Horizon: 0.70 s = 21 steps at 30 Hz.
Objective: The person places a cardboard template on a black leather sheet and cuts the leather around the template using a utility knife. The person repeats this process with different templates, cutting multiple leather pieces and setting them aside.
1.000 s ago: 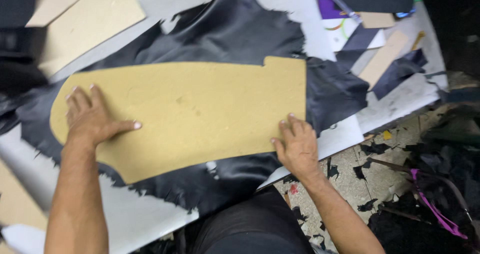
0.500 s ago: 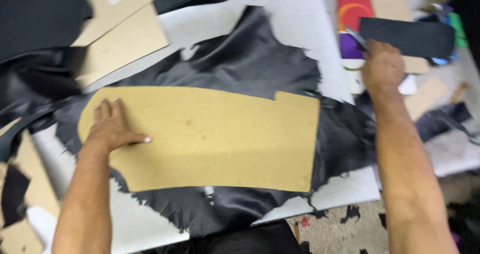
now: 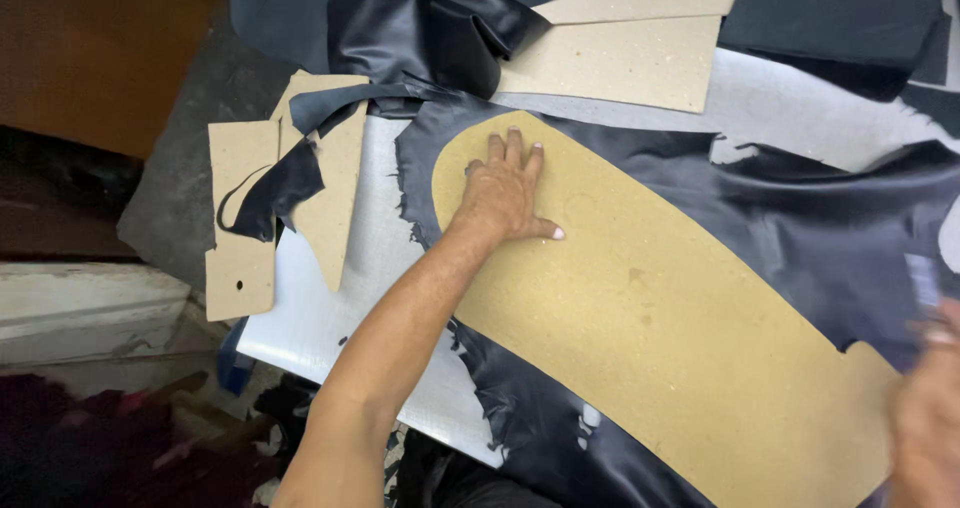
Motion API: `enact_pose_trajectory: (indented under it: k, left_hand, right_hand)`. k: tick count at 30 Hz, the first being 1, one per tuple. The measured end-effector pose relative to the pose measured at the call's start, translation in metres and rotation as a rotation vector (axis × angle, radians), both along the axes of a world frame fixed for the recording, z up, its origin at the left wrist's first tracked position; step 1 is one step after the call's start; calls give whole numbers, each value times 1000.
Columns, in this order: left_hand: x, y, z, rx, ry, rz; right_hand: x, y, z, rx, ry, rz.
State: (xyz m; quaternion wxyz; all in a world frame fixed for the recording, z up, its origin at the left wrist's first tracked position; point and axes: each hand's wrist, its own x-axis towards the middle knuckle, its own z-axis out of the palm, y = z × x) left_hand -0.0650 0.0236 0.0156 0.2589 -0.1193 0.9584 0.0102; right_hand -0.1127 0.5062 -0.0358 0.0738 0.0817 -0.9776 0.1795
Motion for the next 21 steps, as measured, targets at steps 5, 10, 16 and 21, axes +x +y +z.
enact_pose_trajectory:
  k: [5,10,16,21]
  left_hand:
    - [3,-9,0,-15,-2,-53]
    - [1,-14,-3,24,-34,-81]
    - [0,-18,-8,25,-32,-108]
    - [-7,-13,-7,56,-77,-21]
  right_hand:
    - [-11,-215,-4,-266,-11,480]
    - [-42,-365,-3,-115,-29,568]
    - [-52,-400,0,15,116,707]
    - [-52,-398,-12,53,120,723]
